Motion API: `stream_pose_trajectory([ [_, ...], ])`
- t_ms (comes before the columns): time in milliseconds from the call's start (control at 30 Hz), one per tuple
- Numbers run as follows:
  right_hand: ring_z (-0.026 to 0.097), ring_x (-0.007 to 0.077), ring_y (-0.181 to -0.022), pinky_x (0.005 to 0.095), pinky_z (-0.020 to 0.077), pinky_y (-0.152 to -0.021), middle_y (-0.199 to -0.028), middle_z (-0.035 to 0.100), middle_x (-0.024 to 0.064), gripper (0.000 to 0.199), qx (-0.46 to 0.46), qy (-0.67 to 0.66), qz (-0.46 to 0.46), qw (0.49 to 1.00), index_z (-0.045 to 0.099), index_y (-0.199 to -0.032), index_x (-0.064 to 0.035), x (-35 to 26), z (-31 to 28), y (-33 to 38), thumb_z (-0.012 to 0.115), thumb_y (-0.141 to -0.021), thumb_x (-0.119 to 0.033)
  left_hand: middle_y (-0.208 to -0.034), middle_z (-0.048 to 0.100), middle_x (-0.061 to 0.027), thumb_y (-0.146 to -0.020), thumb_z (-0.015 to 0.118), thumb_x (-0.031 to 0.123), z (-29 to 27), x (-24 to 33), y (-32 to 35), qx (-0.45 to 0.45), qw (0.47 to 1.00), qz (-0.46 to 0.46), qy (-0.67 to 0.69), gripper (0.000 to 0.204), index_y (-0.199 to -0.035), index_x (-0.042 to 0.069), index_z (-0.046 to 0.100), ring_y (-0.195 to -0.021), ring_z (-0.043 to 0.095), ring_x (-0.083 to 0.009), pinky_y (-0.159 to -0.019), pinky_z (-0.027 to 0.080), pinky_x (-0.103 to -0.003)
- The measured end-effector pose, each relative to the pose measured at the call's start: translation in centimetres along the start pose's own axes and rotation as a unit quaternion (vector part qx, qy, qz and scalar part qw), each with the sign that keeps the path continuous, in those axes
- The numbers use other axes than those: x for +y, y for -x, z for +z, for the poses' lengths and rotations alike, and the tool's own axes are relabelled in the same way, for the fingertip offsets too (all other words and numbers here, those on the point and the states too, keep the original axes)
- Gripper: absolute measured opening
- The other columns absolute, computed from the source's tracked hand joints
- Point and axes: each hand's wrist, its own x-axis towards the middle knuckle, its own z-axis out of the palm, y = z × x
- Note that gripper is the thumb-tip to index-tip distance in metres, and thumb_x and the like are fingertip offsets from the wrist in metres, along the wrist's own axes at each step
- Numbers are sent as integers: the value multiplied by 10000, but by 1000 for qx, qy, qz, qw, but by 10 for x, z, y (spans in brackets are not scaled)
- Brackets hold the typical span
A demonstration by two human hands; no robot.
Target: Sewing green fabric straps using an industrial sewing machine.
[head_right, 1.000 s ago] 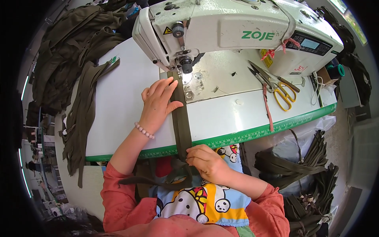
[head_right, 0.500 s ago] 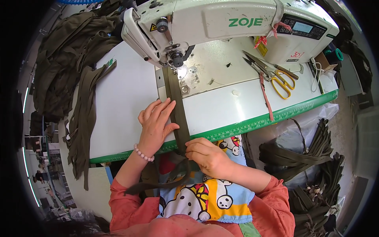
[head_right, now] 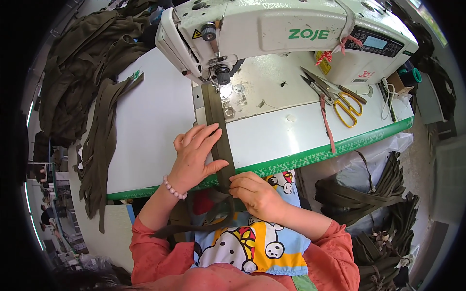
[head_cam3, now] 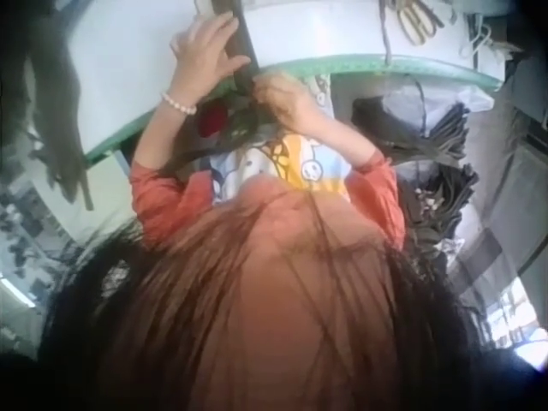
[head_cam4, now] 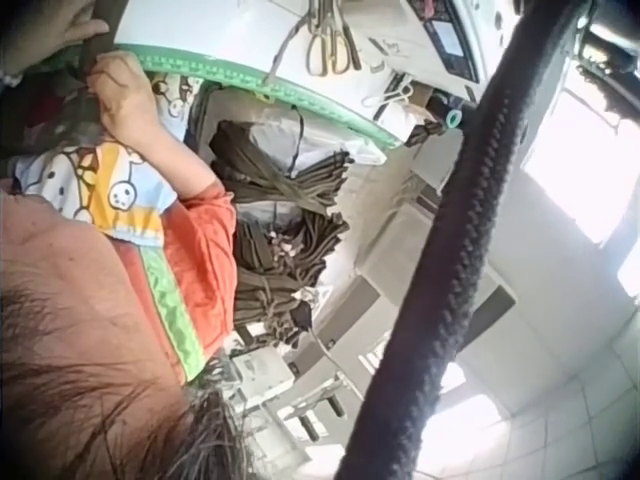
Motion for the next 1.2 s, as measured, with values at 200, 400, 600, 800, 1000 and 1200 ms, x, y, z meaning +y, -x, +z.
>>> stream_pose_trajectory([
  [200,631,283,-996,358,519,-806,-934,640,96,266,-18,3,-2,1000,663,-862,-4,3,-2,-3,658,-628,124,-1403,475,-13,-783,677,517,1,-1,-1,0,1000,6,-18,680,-1299,94,543,-1261,408,-262,-1006,247,-448],
  [400,640,284,-971,353,522,-789,-922,641,95,244,-2,-2,2,1000,665,-840,-9,6,-2,-14,661,-634,121,-1403,475,-8,-770,705,472,2,-6,-7,0,1000,0,-14,678,-1310,101,532,-1262,407,-256,-1006,247,-443],
  [600,641,286,-961,353,526,-777,-918,640,99,221,16,4,10,1000,660,-825,-11,13,-2,-30,669,-643,114,-1408,471,4,-769,727,394,5,-16,-22,14,1000,-10,-23,649,-1314,106,525,-1269,404,-250,-1008,249,-440],
  [800,636,293,-974,360,529,-784,-910,634,106,197,22,22,25,999,647,-808,-7,22,-4,-47,662,-658,119,-1406,473,13,-774,731,355,6,-29,-37,17,999,-17,-26,628,-1317,121,521,-1272,406,-245,-1005,255,-441],
  [1000,634,295,-979,368,528,-796,-905,633,109,207,28,40,39,998,644,-814,-4,30,-3,-62,656,-655,127,-1388,486,11,-785,722,334,9,-39,-51,46,998,-32,-38,605,-1317,131,518,-1251,433,-221,-992,275,-417],
  [1200,614,302,-992,379,517,-816,-950,628,118,218,46,45,48,997,632,-838,3,34,-2,-64,645,-649,111,-1350,508,-18,-804,708,307,11,-31,-41,103,994,-14,-43,560,-1305,131,529,-1216,473,-213,-978,290,-405],
])
